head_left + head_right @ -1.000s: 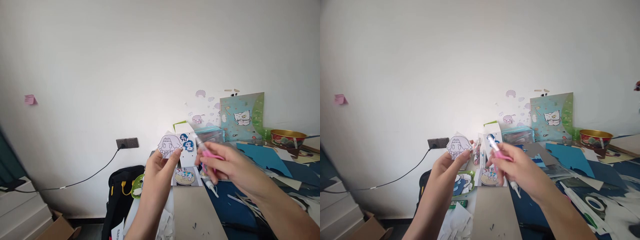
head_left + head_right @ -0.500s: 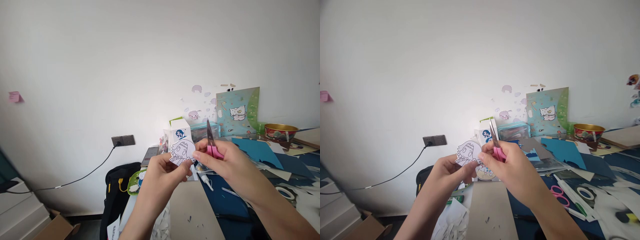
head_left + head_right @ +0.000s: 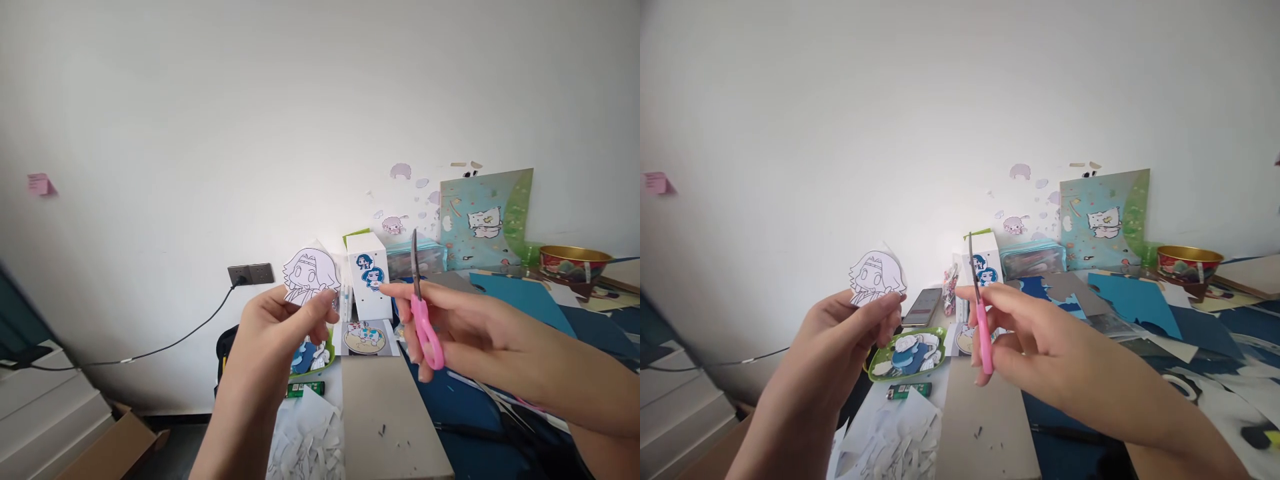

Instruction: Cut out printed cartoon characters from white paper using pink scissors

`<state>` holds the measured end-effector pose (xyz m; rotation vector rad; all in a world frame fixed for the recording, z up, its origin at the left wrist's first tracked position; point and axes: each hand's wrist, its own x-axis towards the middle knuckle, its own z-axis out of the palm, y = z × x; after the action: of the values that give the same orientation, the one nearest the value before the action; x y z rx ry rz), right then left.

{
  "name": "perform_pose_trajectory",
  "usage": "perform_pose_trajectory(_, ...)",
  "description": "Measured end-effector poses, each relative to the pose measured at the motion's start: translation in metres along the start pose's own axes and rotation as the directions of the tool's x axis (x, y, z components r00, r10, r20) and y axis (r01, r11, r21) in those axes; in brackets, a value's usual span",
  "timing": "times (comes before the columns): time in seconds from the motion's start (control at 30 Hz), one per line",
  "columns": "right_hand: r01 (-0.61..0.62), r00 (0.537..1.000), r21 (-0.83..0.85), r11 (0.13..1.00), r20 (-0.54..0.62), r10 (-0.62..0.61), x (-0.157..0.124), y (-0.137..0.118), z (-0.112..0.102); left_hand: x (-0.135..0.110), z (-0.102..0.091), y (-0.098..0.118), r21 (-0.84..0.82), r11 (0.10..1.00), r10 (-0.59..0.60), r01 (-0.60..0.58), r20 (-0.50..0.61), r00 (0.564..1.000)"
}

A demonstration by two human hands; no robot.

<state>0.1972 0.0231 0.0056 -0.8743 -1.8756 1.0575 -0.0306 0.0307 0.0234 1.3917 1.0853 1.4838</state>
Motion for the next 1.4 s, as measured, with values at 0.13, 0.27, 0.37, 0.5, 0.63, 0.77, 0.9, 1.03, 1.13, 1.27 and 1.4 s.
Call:
perform_pose_trajectory(0.13, -0.170, 0.985, 0.047, 0.984, -0.005, 0.170, 0.009, -0.003, 0.005, -0.002, 0.007, 0.000, -0.009, 1.000, -0.007, 0.007, 0.035, 0.999)
perform_pose_trajectory(0.27, -0.164, 0.978, 0.089, 0.982, 0.145, 0.150, 0.008, -0.007, 0.002, -0.002, 0.009, -0.004, -0.040, 0.999, -0.011, 0.017, 0.154, 0.988)
perform_pose_trajectory(0.37, -0.169, 0.958, 0.038, 0.985, 0.243, 0.155, 0.003, -0.013, 0.000, -0.004, 0.007, -0.005, -0.026, 1.000, -0.010, 0.016, 0.213, 0.977)
perform_pose_trajectory(0.5, -0.238, 0.914, -0.111, 0.965, 0.310, 0.261, -0.001, -0.020, 0.001, -0.009, 0.008, -0.003, -0.022, 0.999, -0.017, 0.023, 0.225, 0.974)
perform_pose_trajectory(0.63, -0.250, 0.908, -0.196, 0.948, 0.293, 0.300, -0.001, -0.023, 0.003, -0.011, 0.010, 0.000, -0.046, 0.998, -0.022, 0.033, 0.230, 0.973)
perform_pose_trajectory(0.77, -0.277, 0.915, -0.263, 0.924, 0.222, 0.337, -0.001, -0.024, 0.003, -0.011, 0.011, 0.000, -0.085, 0.996, -0.019, 0.039, 0.225, 0.974)
perform_pose_trajectory(0.9, -0.256, 0.923, -0.298, 0.920, 0.208, 0.324, -0.001, -0.018, 0.004, -0.011, 0.010, 0.000, -0.109, 0.993, -0.018, 0.045, 0.241, 0.970)
perform_pose_trajectory(1.03, -0.236, 0.931, -0.353, 0.905, 0.185, 0.315, -0.001, -0.016, 0.006, -0.013, 0.009, -0.001, -0.138, 0.989, -0.019, 0.056, 0.257, 0.966)
perform_pose_trajectory(1.13, -0.248, 0.932, -0.374, 0.894, 0.159, 0.325, -0.001, -0.021, 0.008, -0.013, 0.009, -0.003, -0.146, 0.988, -0.004, 0.044, 0.261, 0.965)
perform_pose_trajectory(1.27, -0.235, 0.930, -0.303, 0.924, 0.207, 0.304, 0.000, -0.027, 0.010, -0.013, 0.008, -0.005, -0.147, 0.989, 0.024, 0.015, 0.260, 0.965)
perform_pose_trajectory(1.4, -0.246, 0.925, -0.251, 0.936, 0.227, 0.304, 0.003, -0.027, 0.010, -0.015, 0.007, -0.003, -0.101, 0.995, 0.003, 0.021, 0.234, 0.972)
